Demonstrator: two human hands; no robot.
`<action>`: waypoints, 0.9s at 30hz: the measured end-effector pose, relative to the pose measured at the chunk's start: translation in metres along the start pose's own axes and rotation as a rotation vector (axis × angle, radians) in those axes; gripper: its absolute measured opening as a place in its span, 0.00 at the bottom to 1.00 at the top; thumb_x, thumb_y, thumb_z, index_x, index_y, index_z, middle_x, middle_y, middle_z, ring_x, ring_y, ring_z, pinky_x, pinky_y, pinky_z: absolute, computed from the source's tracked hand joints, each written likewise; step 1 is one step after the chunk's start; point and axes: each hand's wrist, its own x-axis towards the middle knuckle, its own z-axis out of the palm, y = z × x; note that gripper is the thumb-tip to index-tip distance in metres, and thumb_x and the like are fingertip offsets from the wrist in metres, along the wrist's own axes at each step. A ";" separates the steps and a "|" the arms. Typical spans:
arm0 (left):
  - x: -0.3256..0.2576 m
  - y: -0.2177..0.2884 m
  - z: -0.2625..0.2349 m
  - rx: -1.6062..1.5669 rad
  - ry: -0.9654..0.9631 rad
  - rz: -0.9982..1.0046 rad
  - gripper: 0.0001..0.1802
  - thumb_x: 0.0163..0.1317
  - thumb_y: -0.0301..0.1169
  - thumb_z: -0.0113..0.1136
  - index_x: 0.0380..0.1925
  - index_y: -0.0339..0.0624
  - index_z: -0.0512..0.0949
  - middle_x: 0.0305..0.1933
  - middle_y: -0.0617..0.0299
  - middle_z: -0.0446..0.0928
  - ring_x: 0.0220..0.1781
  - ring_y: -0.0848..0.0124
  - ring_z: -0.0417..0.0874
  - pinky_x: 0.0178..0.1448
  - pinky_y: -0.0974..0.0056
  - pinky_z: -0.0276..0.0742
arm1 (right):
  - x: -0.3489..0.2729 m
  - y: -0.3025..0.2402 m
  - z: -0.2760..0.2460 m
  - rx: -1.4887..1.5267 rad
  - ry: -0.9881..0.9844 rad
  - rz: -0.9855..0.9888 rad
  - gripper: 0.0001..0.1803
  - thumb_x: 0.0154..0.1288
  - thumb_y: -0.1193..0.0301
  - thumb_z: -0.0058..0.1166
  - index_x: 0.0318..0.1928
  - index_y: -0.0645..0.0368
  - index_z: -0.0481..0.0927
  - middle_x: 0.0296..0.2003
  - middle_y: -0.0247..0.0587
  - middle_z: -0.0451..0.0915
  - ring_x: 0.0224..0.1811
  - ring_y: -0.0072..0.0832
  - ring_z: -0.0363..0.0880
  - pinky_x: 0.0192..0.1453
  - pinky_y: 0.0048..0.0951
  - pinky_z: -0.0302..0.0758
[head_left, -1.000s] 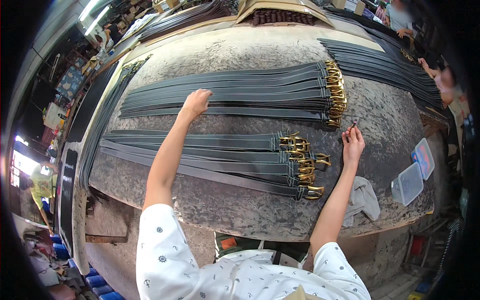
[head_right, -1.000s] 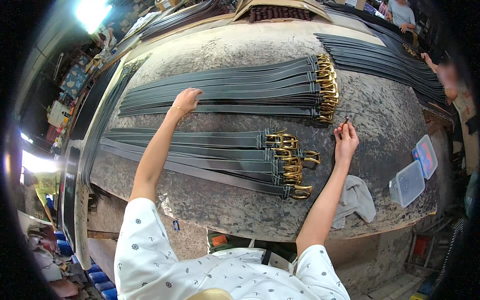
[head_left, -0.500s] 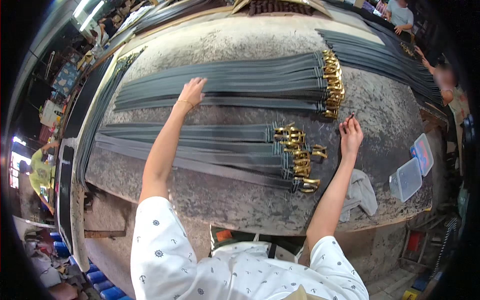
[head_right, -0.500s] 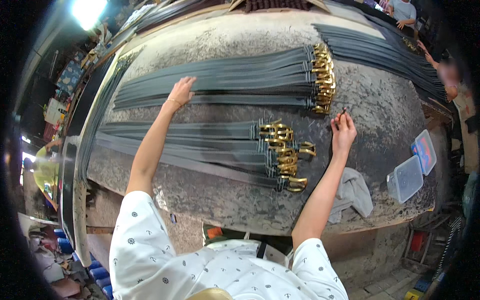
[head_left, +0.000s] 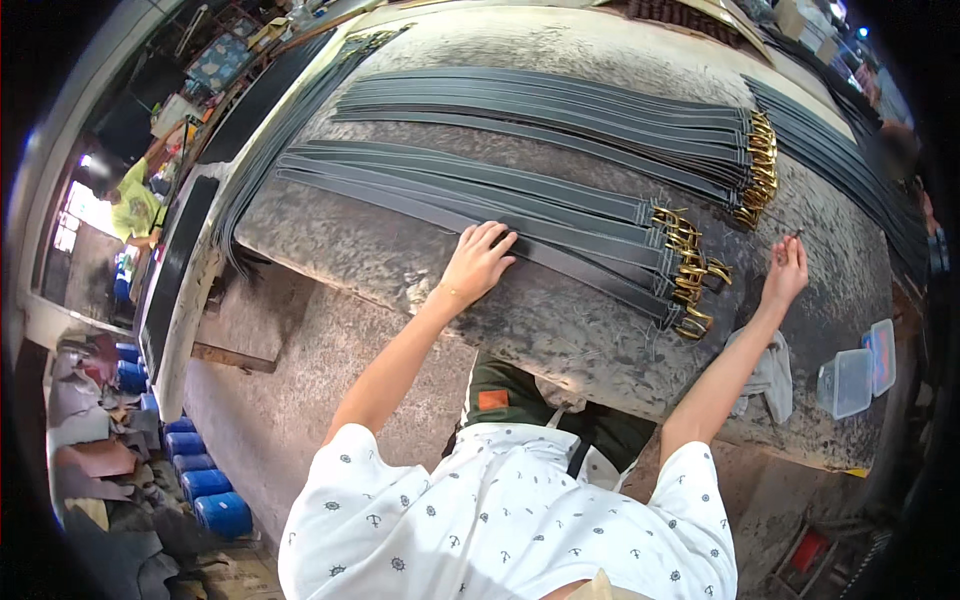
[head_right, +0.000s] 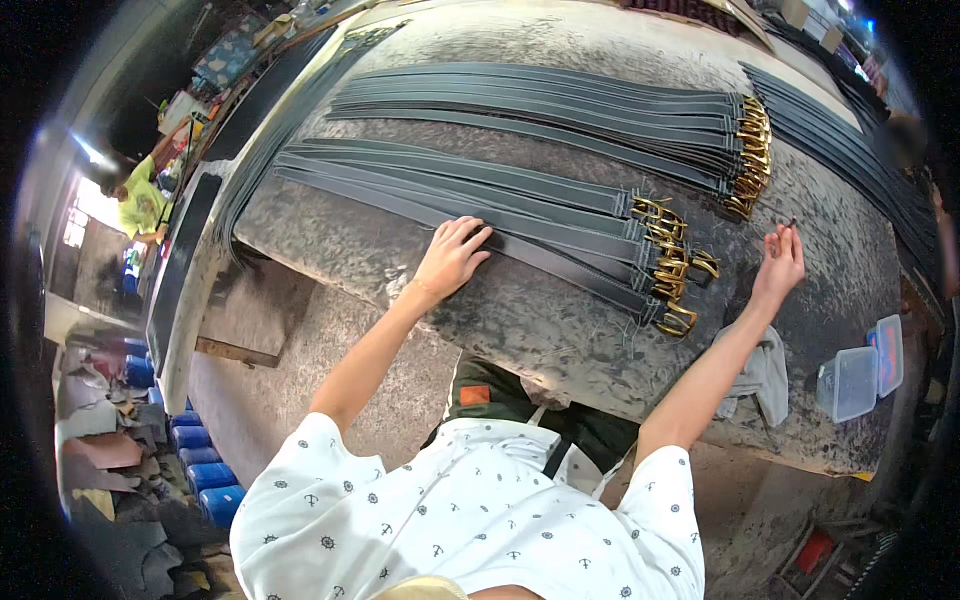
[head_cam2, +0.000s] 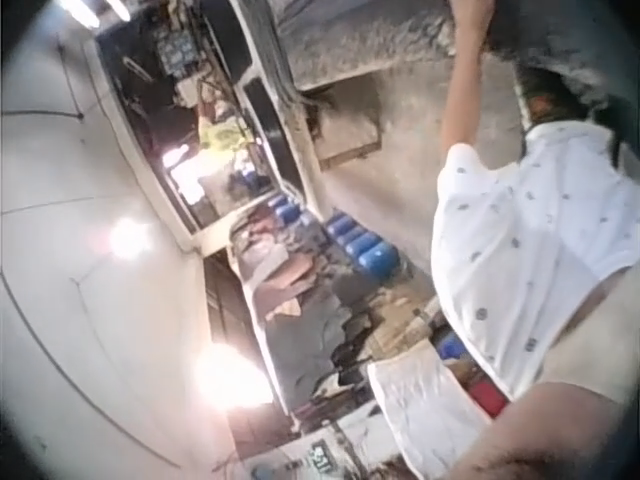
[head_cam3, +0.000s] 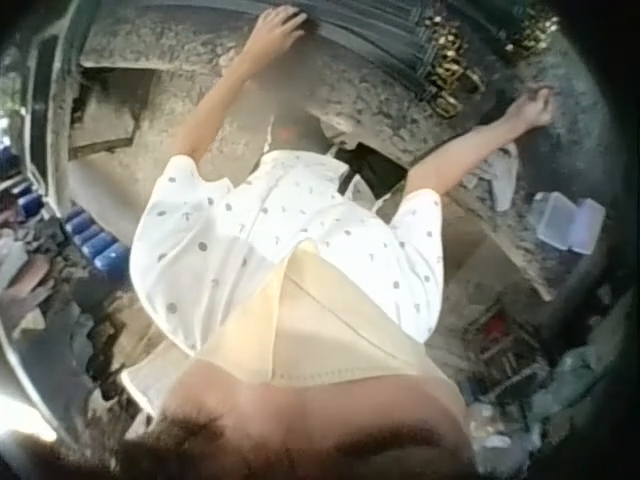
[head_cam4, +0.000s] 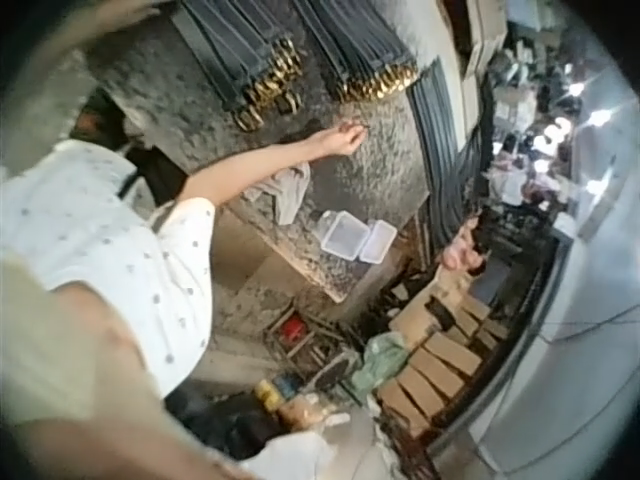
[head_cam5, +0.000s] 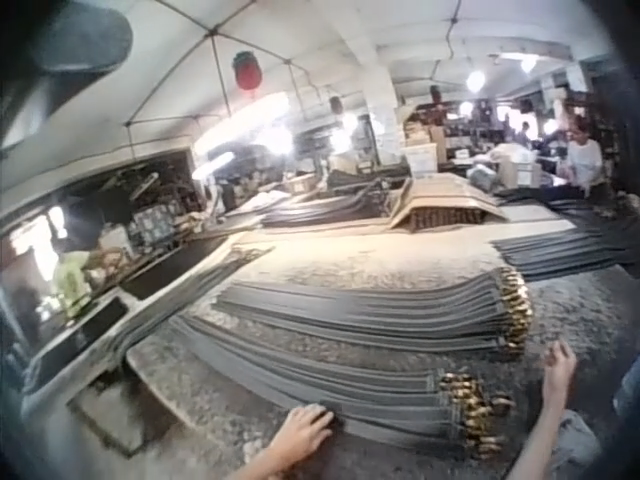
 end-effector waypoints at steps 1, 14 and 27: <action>-0.001 -0.004 -0.004 0.013 0.012 -0.014 0.24 0.63 0.33 0.66 0.59 0.39 0.77 0.62 0.49 0.74 0.66 0.49 0.73 0.70 0.50 0.67 | -0.013 -0.006 0.007 -0.030 -0.005 -0.018 0.15 0.74 0.70 0.58 0.56 0.65 0.79 0.44 0.38 0.84 0.41 0.21 0.80 0.51 0.29 0.79; -0.002 -0.001 0.014 -0.117 -0.074 0.244 0.15 0.66 0.31 0.59 0.49 0.35 0.78 0.43 0.51 0.76 0.48 0.52 0.79 0.54 0.53 0.75 | -0.174 -0.061 -0.054 -0.236 -0.125 0.051 0.18 0.75 0.70 0.57 0.60 0.63 0.79 0.43 0.33 0.81 0.44 0.18 0.78 0.49 0.24 0.78; -0.041 0.040 0.014 -0.007 -0.119 -0.114 0.24 0.69 0.30 0.55 0.65 0.37 0.71 0.68 0.42 0.66 0.74 0.43 0.62 0.76 0.43 0.56 | -0.249 -0.073 -0.040 -0.277 -0.182 0.140 0.11 0.71 0.75 0.60 0.50 0.68 0.84 0.38 0.39 0.86 0.35 0.20 0.83 0.44 0.22 0.80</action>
